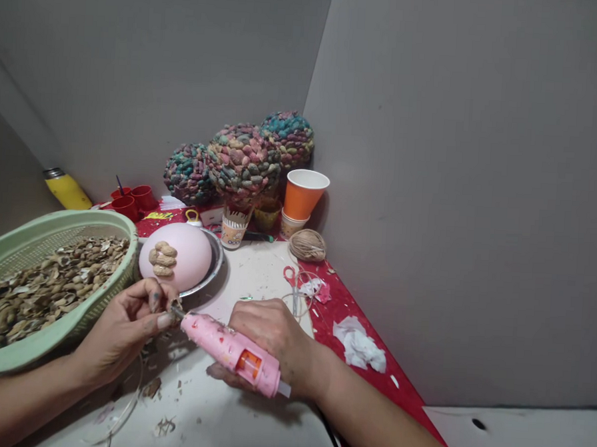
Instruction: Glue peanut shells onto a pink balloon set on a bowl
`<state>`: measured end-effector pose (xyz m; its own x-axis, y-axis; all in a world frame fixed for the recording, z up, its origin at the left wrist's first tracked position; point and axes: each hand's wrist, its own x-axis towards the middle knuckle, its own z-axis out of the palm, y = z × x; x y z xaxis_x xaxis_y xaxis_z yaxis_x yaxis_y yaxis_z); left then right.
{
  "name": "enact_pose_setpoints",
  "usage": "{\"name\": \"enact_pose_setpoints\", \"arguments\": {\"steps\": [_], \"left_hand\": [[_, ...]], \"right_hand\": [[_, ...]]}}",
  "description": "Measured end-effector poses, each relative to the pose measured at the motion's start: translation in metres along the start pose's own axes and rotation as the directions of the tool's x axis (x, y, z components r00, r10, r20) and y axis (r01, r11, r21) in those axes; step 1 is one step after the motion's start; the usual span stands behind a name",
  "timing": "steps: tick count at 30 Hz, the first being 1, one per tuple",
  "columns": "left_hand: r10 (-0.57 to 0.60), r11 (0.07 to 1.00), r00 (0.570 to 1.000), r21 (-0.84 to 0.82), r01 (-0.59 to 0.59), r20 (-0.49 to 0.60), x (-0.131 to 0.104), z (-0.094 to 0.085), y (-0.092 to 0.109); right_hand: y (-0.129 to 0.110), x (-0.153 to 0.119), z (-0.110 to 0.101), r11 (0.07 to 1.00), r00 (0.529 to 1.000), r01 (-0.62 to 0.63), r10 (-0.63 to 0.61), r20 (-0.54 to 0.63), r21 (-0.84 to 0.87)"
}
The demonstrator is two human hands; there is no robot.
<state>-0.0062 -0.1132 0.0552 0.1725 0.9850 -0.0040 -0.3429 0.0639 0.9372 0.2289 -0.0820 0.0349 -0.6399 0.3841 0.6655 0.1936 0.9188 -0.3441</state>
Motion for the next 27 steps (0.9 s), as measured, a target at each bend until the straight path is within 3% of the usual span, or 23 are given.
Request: {"name": "enact_pose_setpoints", "arguments": {"steps": [17,27], "left_hand": [[0.008,0.999,1.000,0.041,-0.008,0.000,-0.0004,-0.0044,-0.0034],[0.040,0.996,0.999,0.079,-0.041,0.013,-0.0015,-0.0025,-0.0013]], "right_hand": [[-0.0029,0.0040,-0.0022,0.999,1.000,0.009,-0.011,-0.028,-0.050],[0.0012,-0.0034,0.0003,0.998,1.000,-0.009,0.010,0.024,-0.063]]}}
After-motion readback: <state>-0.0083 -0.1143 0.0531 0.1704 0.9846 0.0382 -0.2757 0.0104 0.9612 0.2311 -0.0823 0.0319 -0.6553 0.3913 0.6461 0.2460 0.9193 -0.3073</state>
